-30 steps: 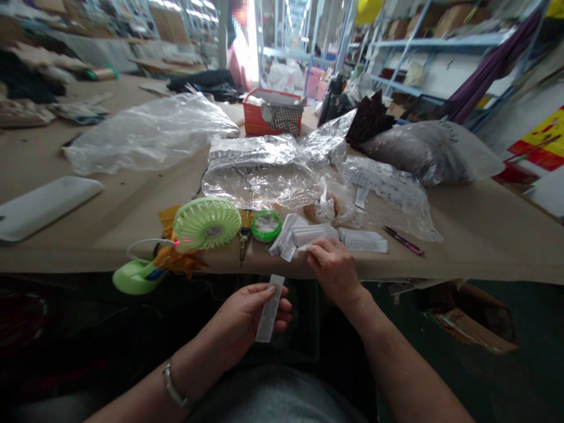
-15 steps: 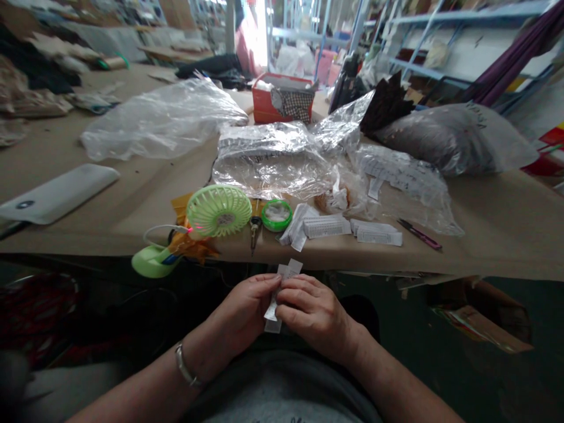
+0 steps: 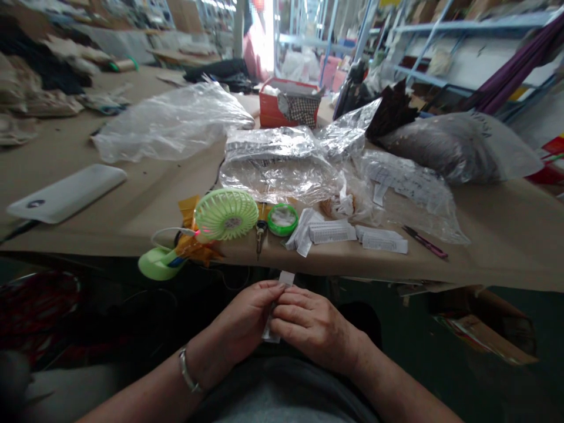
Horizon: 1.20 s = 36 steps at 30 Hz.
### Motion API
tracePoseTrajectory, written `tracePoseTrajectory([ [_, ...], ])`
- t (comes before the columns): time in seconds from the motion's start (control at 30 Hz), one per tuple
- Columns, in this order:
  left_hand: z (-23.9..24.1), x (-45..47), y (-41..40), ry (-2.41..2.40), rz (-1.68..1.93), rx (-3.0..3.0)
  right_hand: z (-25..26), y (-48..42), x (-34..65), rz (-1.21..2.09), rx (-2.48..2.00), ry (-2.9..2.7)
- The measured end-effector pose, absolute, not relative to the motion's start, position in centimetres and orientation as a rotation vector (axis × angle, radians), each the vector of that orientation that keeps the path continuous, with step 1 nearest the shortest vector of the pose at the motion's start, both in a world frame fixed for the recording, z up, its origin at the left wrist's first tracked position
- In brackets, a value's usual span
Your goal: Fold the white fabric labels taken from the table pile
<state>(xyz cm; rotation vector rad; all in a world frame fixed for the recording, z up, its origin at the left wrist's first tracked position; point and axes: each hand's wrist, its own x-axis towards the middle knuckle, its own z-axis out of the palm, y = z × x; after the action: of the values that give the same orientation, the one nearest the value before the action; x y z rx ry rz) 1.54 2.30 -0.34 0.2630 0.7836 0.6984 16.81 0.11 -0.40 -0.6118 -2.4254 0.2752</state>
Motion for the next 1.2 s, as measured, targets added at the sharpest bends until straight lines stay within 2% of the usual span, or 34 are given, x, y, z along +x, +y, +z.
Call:
tracePoseTrajectory([
  [0.13, -0.1, 1.0, 2.3, 0.822, 0.696, 0.281, 0.8, 1.9, 17.4, 0.231, -0.719, -2.237],
  [0.33, -0.3, 0.5, 1.9, 0.938, 0.602, 0.336, 2.3, 8.1, 17.8, -0.176, -1.291, -2.217],
  [0.5, -0.6, 0.4, 1.7, 0.969, 0.612, 0.337, 2.1, 10.3, 17.2, -0.183, -1.304, -2.265],
  [0.67, -0.6, 0.2, 1.6, 0.995, 0.618, 0.322, 2.0, 8.4, 19.9, -0.042, -1.207, -1.934],
  [0.8, -1.0, 0.0, 1.6, 0.974, 0.612, 0.324, 1.1, 6.0, 25.1, -0.138, -1.398, -1.718],
  [1.0, -1.8, 0.3, 1.5, 1.023, 0.585, 0.327, -2.1, 3.1, 30.5, -0.494, -1.676, -1.908],
  [1.2, -1.2, 0.6, 1.4, 1.050, 0.576, 0.341, -3.5, 1.7, 30.4, -0.507, -1.763, -1.983],
])
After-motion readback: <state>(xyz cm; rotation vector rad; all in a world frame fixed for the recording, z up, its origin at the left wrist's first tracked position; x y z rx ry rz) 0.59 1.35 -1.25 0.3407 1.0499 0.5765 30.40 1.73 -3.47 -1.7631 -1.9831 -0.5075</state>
